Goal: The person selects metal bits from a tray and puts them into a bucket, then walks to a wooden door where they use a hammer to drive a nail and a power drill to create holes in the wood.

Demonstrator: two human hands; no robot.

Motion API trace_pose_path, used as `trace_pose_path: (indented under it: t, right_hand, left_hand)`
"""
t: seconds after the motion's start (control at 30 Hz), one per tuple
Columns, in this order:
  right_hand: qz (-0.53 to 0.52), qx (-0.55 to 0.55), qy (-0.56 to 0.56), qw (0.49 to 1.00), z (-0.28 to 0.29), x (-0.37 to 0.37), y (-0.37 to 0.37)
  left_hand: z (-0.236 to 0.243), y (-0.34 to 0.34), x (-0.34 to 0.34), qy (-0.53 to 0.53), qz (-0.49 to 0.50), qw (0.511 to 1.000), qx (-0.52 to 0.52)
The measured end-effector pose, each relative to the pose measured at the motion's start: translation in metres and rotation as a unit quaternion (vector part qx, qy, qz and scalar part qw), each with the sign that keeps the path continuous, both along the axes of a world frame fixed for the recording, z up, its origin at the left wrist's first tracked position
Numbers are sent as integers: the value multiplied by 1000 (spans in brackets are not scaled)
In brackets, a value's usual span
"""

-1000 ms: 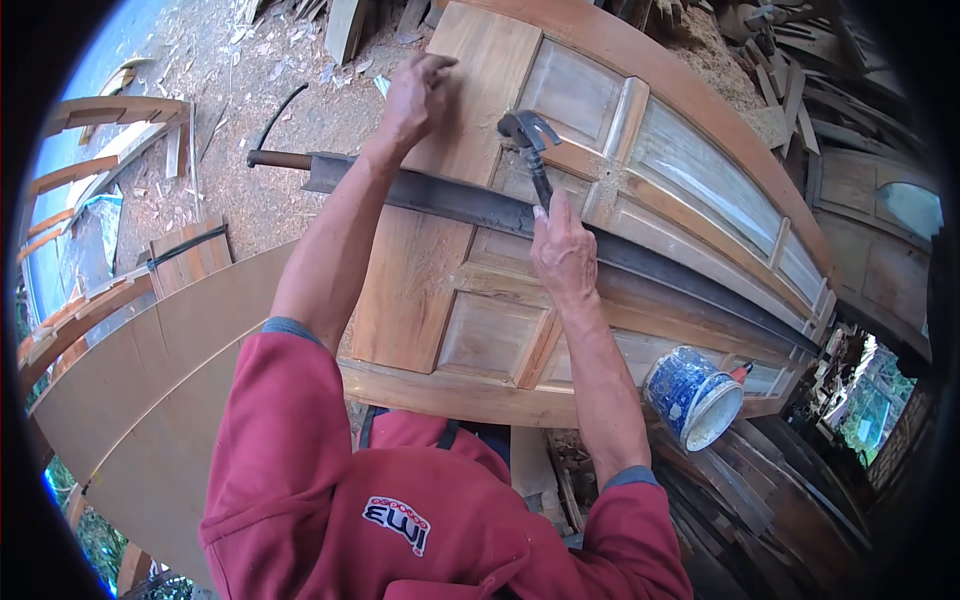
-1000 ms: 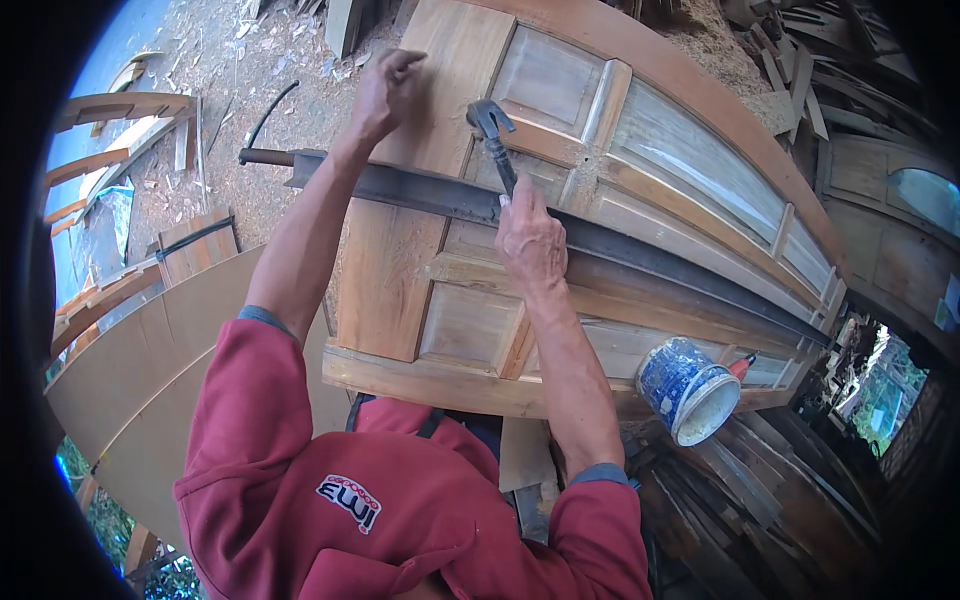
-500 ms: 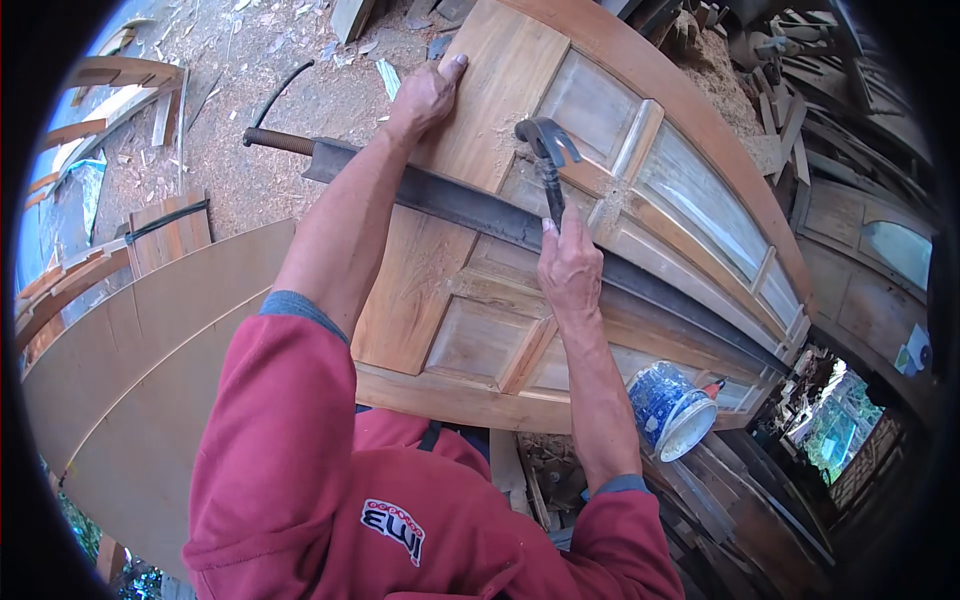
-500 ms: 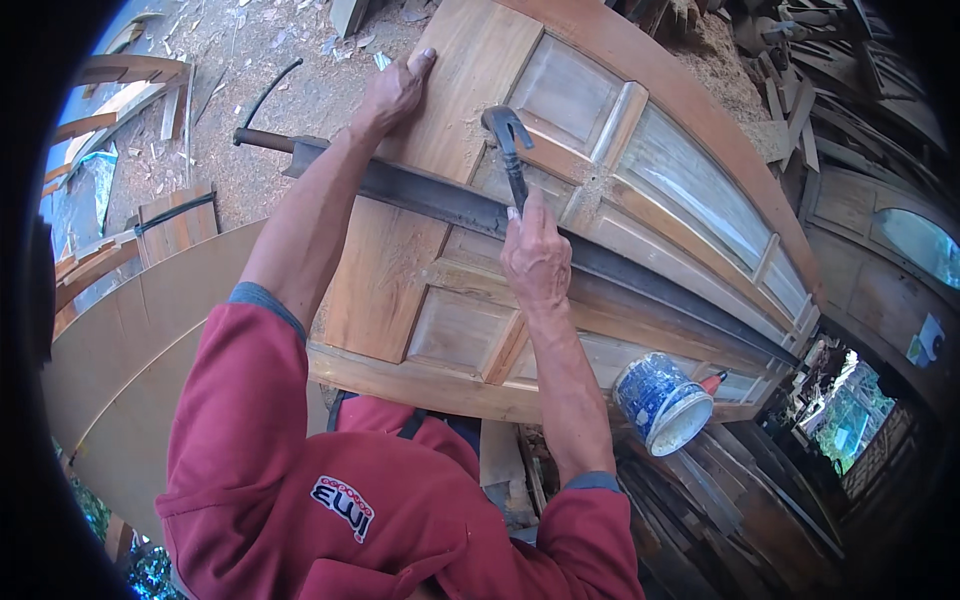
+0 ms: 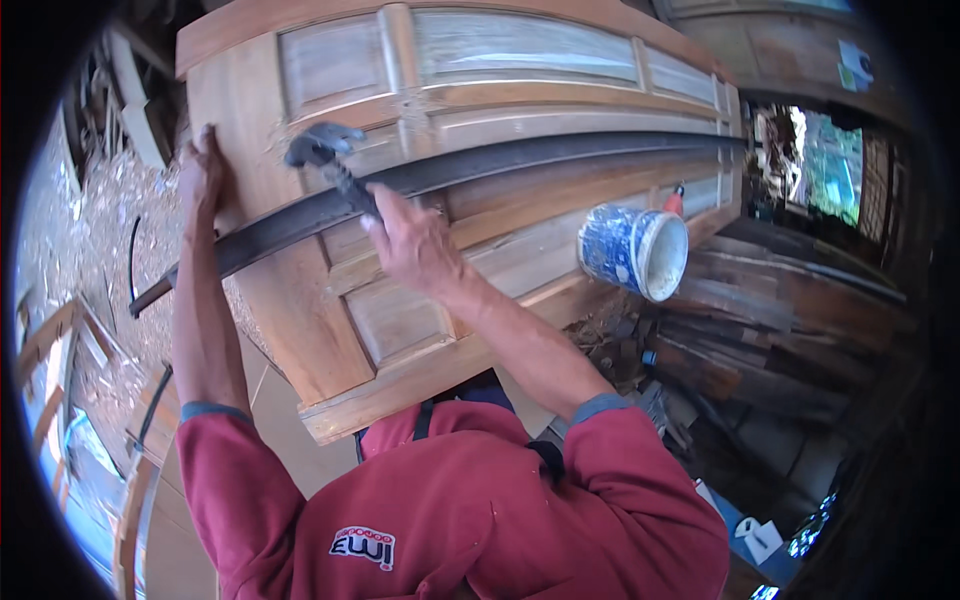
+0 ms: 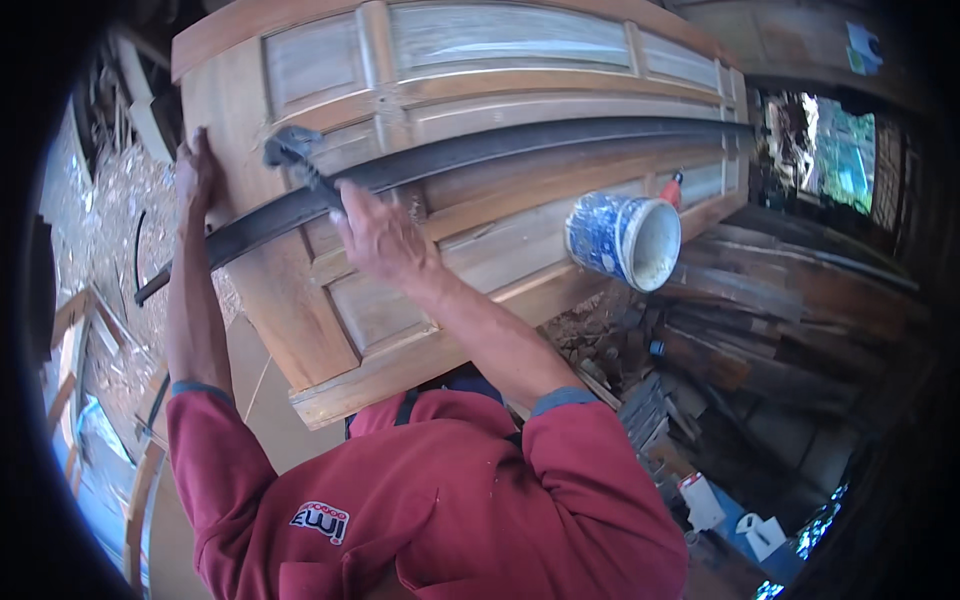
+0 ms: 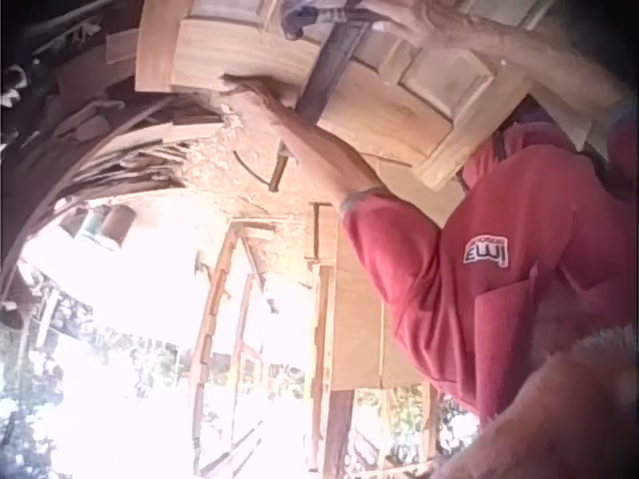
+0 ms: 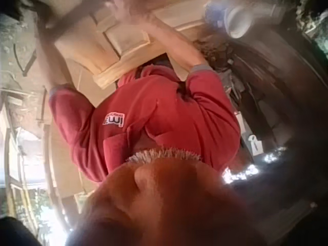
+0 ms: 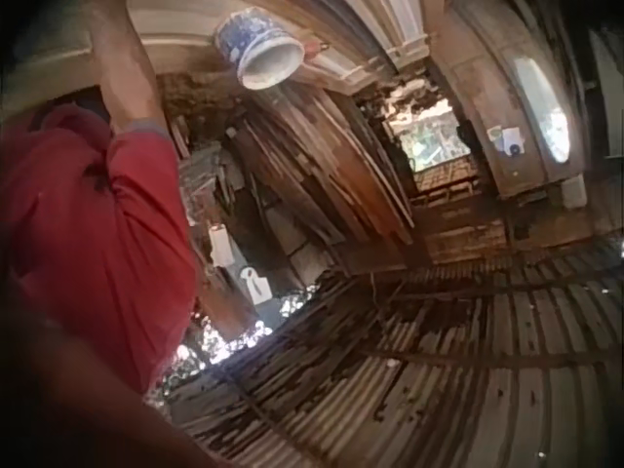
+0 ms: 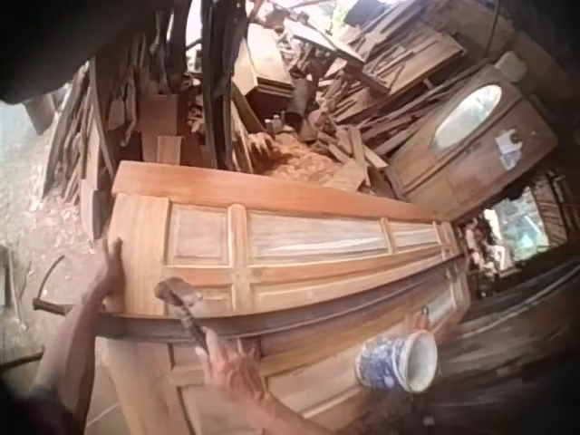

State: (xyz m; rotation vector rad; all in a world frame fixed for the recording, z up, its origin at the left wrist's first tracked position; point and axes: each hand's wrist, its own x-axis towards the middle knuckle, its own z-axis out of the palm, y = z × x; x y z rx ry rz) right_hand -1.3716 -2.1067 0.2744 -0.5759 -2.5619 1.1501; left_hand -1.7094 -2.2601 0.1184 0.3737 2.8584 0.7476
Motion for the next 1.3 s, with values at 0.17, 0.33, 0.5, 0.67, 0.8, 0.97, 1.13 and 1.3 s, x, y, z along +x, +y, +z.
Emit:
trace_pose_path:
  t: [0.17, 0.33, 0.5, 0.67, 0.8, 0.97, 1.13, 1.3]
  right_hand:
    - [-94, -132, -140, 977, 9, 207, -38]
    - [-113, -184, -292, 932, 25, 342, -90]
    - [-192, -219, -287, 913, 32, 397, -124]
    - [-234, -241, -246, 909, 25, 399, -132]
    - [-241, -252, -227, 909, 25, 384, -117]
    - [-269, -221, -162, 923, 24, 372, -92]
    - [-328, -231, -116, 909, 25, 325, -66]
    - [-339, -246, -128, 899, 7, 316, -59]
  left_hand:
    - [104, 107, 179, 30, -200, 967, 156]
    - [86, 147, 401, -29, -656, 751, 68]
    - [53, 151, 445, 152, -652, 743, 25]
    - [59, 154, 457, 203, -677, 706, -42]
    - [59, 148, 453, 191, -664, 721, -56]
    - [106, 170, 397, 35, -613, 788, 45]
    - [121, 198, 232, -194, -380, 873, 235]
    - [80, 210, 180, -166, -355, 894, 220]
